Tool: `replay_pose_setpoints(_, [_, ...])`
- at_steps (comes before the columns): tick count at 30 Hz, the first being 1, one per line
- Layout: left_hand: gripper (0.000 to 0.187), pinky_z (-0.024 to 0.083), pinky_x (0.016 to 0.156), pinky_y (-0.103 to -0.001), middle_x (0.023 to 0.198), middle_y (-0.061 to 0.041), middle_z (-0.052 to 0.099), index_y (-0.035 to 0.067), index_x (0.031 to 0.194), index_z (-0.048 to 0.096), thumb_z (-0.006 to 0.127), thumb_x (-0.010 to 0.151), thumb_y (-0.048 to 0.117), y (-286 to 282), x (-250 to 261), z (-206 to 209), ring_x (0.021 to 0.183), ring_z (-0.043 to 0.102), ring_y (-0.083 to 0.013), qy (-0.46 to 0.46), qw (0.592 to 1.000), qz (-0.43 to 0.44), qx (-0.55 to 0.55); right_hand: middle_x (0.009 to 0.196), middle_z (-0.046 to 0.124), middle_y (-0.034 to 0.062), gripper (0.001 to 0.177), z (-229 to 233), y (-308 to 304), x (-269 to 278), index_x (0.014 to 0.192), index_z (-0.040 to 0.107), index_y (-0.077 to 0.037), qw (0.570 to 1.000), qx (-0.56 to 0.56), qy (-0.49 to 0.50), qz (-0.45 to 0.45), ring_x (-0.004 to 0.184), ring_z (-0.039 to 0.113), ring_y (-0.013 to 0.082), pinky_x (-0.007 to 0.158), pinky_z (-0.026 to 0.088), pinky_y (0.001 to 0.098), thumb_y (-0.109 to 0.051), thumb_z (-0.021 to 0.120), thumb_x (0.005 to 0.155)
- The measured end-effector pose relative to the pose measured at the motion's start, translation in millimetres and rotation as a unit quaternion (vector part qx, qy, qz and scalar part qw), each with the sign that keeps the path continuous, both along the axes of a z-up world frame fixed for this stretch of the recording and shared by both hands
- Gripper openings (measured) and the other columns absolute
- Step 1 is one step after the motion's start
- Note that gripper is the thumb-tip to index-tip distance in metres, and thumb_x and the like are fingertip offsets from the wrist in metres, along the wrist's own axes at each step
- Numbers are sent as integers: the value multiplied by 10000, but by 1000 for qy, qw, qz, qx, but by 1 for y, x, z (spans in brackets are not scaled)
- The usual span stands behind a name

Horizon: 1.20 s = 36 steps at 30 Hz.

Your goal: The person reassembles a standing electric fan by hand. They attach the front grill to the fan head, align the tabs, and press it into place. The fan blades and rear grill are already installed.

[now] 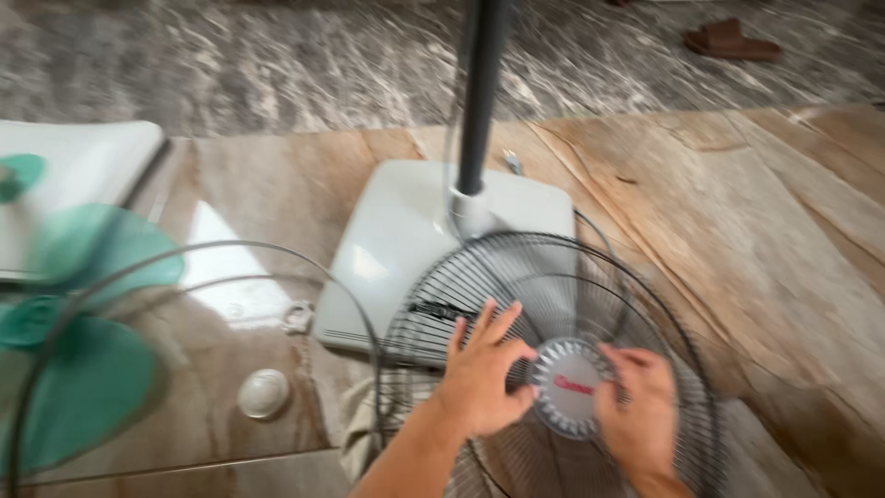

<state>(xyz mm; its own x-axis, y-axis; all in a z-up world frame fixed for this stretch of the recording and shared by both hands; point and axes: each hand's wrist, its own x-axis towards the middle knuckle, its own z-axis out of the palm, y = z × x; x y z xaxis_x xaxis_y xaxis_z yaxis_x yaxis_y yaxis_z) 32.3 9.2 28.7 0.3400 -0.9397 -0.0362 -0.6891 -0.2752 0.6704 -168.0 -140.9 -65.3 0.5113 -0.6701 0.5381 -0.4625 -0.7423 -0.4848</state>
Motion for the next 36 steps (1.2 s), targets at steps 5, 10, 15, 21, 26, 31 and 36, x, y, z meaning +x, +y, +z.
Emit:
replay_pose_setpoints(5, [436,352,1117,-533,1497,-165,487,128,1337,612,685,932,272,56,29,-27,1361,472,-381,-93,967,154,-179,1246,645,146,368,-77,-60,-65,1259,735,-173,980,25,49,-193,1321,520,332,1172,402,477,-160,645,902])
replay_pose_setpoints(10, [379,435,1021,-467,1373,-141,552,138,1262,641,599,923,303,112,86,-65,1222,541,-346,-94,925,368,-6,1206,721,105,266,-146,-118,-122,1183,794,-208,880,8,182,-439,1354,554,299,1212,393,425,-240,708,933])
replay_pose_setpoints(15, [422,531,950,-449,1107,-170,730,89,1149,713,500,1015,429,136,98,-119,1053,691,-372,88,942,300,121,1212,719,135,309,-156,-130,-142,1221,763,-182,836,259,143,-462,1339,572,313,1201,404,427,-281,701,935])
replay_pose_setpoints(21, [519,582,754,-355,979,-120,756,9,1142,622,589,971,498,94,83,-147,832,717,-216,484,775,405,-34,1220,718,172,376,-138,-139,-141,1267,726,-150,834,307,121,-441,1322,594,329,1188,419,430,-330,693,938])
replay_pose_setpoints(26, [453,495,597,-343,852,-58,643,79,1095,646,530,969,498,79,81,-96,660,581,-180,518,738,427,-71,1227,716,202,441,-133,-144,-126,1305,695,-124,843,325,102,-416,1307,612,343,1176,430,432,-371,686,940])
replay_pose_setpoints(31, [337,429,567,-310,856,-3,606,152,1031,664,612,941,473,68,77,-36,633,498,-129,576,701,415,-64,1233,715,233,510,-131,-140,-117,1343,664,-98,854,329,88,-393,1293,630,357,1165,442,434,-412,680,942])
replay_pose_setpoints(36, [413,398,531,-287,776,1,485,120,923,551,794,936,454,63,77,5,608,442,-124,638,674,366,-67,1240,713,263,582,-111,-129,-125,1382,633,-71,861,354,65,-358,1278,648,371,1154,454,436,-453,673,944])
